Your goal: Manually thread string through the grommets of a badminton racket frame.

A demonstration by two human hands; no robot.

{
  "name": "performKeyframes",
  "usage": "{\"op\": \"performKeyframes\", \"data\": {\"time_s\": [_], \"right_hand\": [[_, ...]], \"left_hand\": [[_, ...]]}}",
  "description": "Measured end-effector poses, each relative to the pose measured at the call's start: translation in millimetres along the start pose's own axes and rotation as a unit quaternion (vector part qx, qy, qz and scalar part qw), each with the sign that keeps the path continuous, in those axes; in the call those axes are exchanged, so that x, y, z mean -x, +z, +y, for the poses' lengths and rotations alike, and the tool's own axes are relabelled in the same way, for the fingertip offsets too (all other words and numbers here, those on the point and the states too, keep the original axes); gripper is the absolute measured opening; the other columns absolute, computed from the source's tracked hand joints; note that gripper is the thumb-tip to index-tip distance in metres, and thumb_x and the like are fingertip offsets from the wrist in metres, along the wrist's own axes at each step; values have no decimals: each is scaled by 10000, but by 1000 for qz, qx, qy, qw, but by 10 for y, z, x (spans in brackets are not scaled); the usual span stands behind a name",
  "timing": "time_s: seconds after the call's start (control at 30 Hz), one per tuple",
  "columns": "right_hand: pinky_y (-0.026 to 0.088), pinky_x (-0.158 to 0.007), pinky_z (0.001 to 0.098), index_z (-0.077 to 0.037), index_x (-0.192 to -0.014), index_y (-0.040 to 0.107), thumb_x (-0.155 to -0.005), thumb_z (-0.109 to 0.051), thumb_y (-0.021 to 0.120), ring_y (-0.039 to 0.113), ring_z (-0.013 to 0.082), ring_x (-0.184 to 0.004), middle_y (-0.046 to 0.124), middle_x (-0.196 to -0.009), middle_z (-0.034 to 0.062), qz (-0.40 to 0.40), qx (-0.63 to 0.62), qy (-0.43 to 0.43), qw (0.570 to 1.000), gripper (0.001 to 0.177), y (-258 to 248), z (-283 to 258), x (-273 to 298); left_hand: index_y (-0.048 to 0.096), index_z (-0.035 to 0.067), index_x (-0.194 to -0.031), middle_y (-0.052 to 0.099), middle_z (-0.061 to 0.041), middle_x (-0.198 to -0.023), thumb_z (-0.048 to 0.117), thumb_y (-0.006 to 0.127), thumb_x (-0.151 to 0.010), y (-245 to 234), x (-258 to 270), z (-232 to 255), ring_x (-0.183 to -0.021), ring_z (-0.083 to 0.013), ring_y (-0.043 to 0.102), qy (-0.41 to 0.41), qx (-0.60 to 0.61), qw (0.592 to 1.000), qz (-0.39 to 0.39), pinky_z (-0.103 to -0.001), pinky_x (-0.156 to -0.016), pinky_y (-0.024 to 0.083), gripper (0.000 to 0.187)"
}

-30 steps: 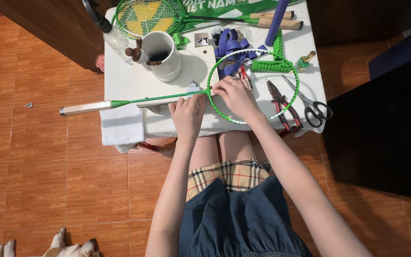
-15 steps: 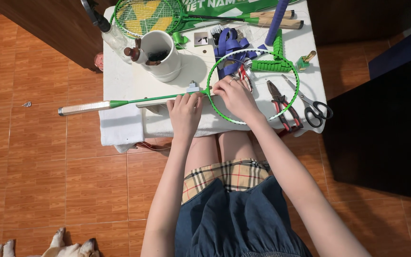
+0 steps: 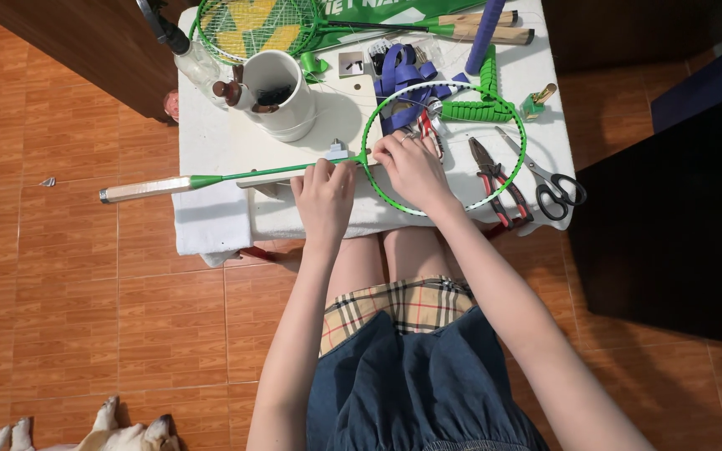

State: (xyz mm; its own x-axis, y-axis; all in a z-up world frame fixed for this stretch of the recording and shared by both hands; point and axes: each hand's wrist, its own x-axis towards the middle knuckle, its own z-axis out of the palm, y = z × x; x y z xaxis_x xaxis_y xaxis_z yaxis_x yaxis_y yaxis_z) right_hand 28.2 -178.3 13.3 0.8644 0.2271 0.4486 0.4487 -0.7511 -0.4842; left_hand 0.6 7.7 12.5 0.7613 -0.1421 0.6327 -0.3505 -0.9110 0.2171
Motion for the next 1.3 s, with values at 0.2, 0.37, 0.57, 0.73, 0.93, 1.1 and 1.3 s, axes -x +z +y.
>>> {"op": "performKeyframes", "data": {"time_s": [0.2, 0.37, 0.57, 0.73, 0.93, 1.1, 1.3], "right_hand": [[412, -926, 430, -119, -1029, 647, -1042, -203, 608, 629, 299, -920, 649, -986, 71, -8, 16, 20, 1000, 93, -71, -15, 8], [408, -965, 437, -127, -1022, 647, -1037, -209, 618, 633, 299, -931, 662, -1007, 65, -4, 19, 12, 1000, 89, -87, -24, 25], [402, -960, 443, -124, -1037, 641, -1032, -208, 617, 635, 305, -977, 673, -1028, 54, -14, -9, 20, 1000, 87, -113, 23, 54], [406, -954, 451, -121, -1030, 639, -1030, -206, 613, 640, 307, -960, 672, -1017, 55, -23, -15, 39, 999, 89, -120, 40, 59], [475, -880, 462, -61, -1043, 618, -1028, -145, 621, 628, 358, -957, 658, -1035, 113, -30, -83, 49, 995, 86, -117, 53, 40], [544, -812, 403, -45, -1067, 609, -1002, -151, 638, 696, 294, -903, 630, -1035, 141, -99, -169, 90, 976, 128, -140, -68, -43], [523, -842, 426, -41, -1099, 630, -987, -131, 689, 670, 334, -954, 636, -1087, 141, -47, -109, -2, 993, 155, -71, -128, -73]], "left_hand": [[709, 179, -978, 557, 14, -862, 163, 774, -914, 67, 60, -102, -847, -167, 597, -11, 94, 995, -18, -370, -817, 377, 92], [712, 163, -991, 614, 37, -931, 156, 770, -897, 84, 53, -84, -880, -158, 619, -17, 109, 994, 7, -367, -814, 382, 110], [704, 144, -1011, 623, 8, -1006, 173, 751, -929, 106, 28, -12, -887, -170, 610, 6, 23, 1000, 14, -372, -813, 384, 98], [689, 141, -973, 626, 1, -995, 180, 743, -940, 72, -20, 55, -880, -179, 609, -5, 36, 999, 11, -373, -815, 387, 74], [701, 145, -981, 626, 7, -932, 172, 744, -919, 118, -16, 6, -888, -178, 628, 0, 64, 998, 0, -377, -821, 395, 80], [704, 132, -989, 620, 3, -915, 173, 747, -925, 76, -38, -47, -891, -188, 630, 13, 101, 995, -21, -380, -825, 398, 88], [738, 145, -1034, 601, -7, -900, 142, 710, -949, -33, -54, -112, -892, -186, 625, 25, 117, 992, -47, -380, -809, 386, 89]]}}
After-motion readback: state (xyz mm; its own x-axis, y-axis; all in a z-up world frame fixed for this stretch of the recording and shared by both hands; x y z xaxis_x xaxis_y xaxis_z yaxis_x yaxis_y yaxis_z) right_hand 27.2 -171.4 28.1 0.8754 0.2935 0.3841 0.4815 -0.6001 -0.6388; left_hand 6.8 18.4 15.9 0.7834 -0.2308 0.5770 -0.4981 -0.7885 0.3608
